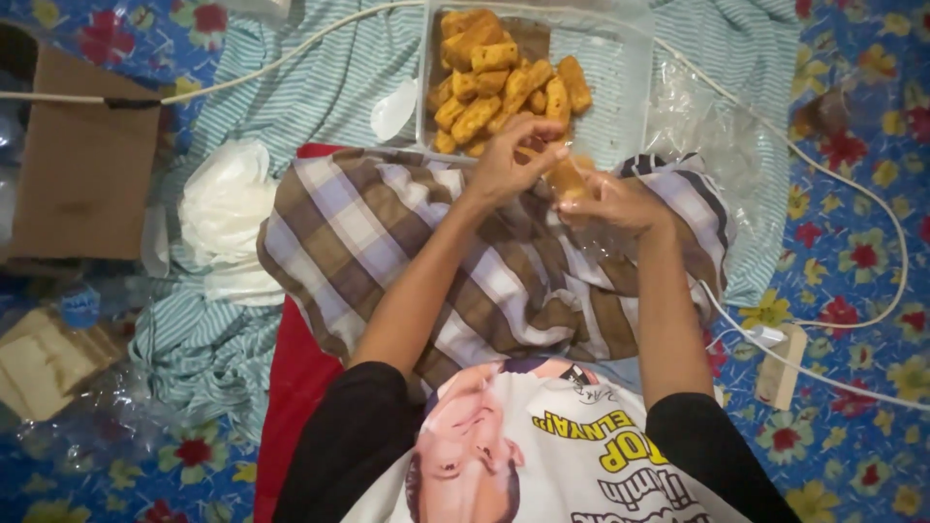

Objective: Wrapping individual fried food items in small pieces of paper and placing them aside.

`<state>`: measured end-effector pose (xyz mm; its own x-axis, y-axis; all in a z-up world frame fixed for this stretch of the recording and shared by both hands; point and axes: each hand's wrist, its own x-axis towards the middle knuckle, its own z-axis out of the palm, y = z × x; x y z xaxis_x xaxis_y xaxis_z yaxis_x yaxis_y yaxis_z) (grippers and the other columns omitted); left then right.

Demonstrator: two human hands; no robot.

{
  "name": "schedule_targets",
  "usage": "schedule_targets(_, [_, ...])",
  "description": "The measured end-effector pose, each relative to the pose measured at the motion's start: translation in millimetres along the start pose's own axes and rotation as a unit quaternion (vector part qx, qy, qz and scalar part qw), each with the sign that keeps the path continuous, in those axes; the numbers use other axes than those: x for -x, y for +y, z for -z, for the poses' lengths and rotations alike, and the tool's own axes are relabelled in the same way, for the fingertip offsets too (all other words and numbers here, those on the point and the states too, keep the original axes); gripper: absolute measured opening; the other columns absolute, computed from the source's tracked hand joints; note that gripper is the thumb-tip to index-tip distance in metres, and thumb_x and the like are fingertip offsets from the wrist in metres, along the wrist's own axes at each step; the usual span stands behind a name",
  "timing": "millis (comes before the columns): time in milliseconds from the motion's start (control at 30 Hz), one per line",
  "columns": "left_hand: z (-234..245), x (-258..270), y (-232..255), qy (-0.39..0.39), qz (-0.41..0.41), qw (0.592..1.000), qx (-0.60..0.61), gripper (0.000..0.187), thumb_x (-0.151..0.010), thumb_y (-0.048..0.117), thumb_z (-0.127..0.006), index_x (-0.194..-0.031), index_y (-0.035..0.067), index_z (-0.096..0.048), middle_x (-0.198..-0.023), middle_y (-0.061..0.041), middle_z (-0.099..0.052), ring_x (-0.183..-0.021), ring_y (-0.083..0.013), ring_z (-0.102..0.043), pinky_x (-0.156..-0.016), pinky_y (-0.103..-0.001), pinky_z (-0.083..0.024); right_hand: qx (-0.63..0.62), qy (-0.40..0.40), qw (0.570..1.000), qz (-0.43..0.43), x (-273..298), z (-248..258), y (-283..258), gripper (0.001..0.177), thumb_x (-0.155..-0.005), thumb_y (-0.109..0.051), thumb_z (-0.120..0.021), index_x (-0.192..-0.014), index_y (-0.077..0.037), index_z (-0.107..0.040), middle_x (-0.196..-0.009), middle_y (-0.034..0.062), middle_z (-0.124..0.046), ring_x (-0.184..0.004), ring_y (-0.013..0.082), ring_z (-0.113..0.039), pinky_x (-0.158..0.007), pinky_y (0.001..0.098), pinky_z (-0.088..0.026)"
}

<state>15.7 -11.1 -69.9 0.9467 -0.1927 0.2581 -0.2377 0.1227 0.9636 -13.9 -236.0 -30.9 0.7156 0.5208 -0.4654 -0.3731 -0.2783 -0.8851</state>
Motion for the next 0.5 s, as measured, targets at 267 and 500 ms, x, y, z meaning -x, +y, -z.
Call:
schedule_targets(267, [-1.3, 6.5, -19.2, -0.098, 0.108, 0.988, 0.055, 0.02, -0.09, 0.029, -0.082, -0.105, 0.018, -0.076, -0.09, -0.002, -0.069, -0.079, -0.0124, -0.067, -0.059, -0.024, -0.059, 0.135, -0.023, 0.988, -0.07, -5.2, 16.1, 28.6, 0.055, -0.087, -0.027, -0.081, -0.137, -0.013, -0.063, -0.111, 0.0069, -0.072, -0.091, 0.0149, -0.067, -0.078, 0.0297, -0.056])
schedule_targets(500, [-0.9, 8.0, -32.2, -0.013, 0.143, 0.986, 0.082, 0.006, -0.091, 0.017, -0.078, -0.093, 0.012, -0.077, -0.082, -0.009, -0.075, -0.064, -0.0146, -0.07, -0.04, -0.022, -0.057, 0.122, 0.041, 0.992, 0.016, 10.4, -15.3, -31.4, 0.073, -0.085, -0.02, -0.082, -0.147, -0.005, -0.045, -0.152, 0.0294, -0.043, -0.14, 0.044, -0.043, -0.109, 0.0513, -0.042])
